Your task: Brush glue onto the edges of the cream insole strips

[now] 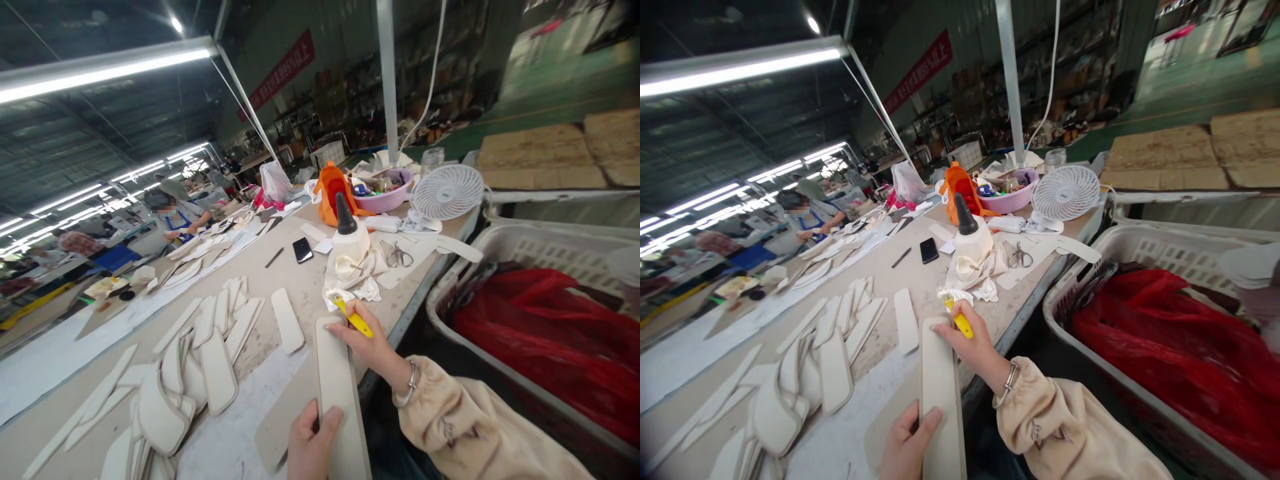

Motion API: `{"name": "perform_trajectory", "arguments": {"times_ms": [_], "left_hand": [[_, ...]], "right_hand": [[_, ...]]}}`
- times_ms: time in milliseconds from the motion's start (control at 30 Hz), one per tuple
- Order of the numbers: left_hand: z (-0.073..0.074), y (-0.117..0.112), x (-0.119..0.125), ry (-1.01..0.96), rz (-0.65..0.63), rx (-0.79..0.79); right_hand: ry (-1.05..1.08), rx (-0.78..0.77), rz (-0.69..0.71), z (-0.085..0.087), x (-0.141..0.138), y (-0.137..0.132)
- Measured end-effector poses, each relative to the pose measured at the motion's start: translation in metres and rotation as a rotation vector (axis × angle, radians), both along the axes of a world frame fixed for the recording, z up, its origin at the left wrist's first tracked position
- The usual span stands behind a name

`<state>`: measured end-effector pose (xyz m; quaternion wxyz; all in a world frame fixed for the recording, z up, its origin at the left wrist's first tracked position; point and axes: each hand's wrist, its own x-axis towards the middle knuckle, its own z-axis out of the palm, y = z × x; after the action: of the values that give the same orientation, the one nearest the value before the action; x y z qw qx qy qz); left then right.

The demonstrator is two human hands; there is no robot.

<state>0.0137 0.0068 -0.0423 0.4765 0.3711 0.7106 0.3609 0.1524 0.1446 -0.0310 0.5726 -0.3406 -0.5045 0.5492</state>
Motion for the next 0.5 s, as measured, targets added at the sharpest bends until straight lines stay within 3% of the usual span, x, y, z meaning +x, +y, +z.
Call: {"name": "perform_trajectory", "arguments": {"times_ms": [167,400,500], "left_hand": [[0.000,0.003,0.012,-0.187,0.081,0.020],[0.021,0.000,0.032,-0.446,0.196,-0.006],[0.022,-0.006,0.038,-0.658,0.243,-0.032]], "right_hand": [[-0.047,0.055,-0.023,0.003,0.011,0.000],[-0.071,0.053,-0.032,0.003,0.017,0.003],[-0.064,0.037,-0.043,0.000,0.019,0.006]]}}
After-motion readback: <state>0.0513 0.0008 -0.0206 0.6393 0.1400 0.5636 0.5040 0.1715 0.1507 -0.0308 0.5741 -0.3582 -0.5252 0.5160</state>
